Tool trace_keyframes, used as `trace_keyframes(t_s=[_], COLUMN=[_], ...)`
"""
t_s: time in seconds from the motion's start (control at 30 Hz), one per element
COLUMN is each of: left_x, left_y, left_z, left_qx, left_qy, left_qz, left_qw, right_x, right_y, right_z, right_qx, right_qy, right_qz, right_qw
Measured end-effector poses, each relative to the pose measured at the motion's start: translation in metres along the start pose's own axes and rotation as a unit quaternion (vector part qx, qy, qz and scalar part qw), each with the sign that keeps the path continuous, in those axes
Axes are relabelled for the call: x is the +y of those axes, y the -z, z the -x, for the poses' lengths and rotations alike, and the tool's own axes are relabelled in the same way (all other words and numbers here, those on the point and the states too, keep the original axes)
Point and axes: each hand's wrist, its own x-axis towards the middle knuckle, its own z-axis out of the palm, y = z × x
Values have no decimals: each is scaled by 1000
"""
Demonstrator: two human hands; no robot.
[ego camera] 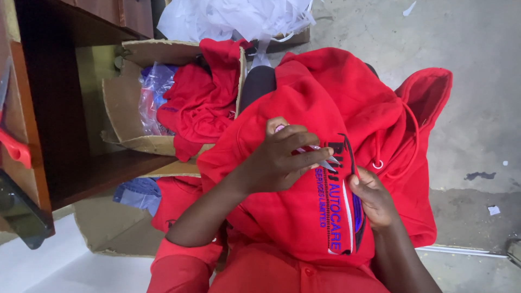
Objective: Trimming excess embroidery threads from a red hoodie using small snips
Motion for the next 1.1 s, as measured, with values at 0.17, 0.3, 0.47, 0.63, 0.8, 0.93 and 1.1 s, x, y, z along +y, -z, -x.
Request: trace_keyframes(t_s=[0.17, 0.3, 0.47, 0.63, 0.8, 0.93, 1.1], left_x=[-1, -1, -6, -23, -27, -23, -17], left_y=[4, 7, 14, 14, 15, 13, 20], left_z=[-3, -6, -17, -31, -40, -37, -38], left_qx=[-6, -15, -47, -71, -82, -70, -64], left_qy=[-11, -15, -35, -48, -45, -35, -26], left_qz=[-7, -5, 12, 114, 188, 167, 155], left_qw=[1000, 1000, 998, 990, 978, 983, 985], right_x=[0, 2, 13, 15, 20, 19, 16], right_y=[4, 4, 22, 26, 32, 32, 29], right_z=[0, 2, 2, 4, 5, 4, 5], right_qx=[-5, -4, 4, 14, 22, 24, 21], right_qy=[-8, 1, -4, -5, -4, -11, -18], right_qz=[-5, -3, -5, -18, -12, 5, 24], right_qw=[1000, 1000, 1000, 1000, 1000, 1000, 999])
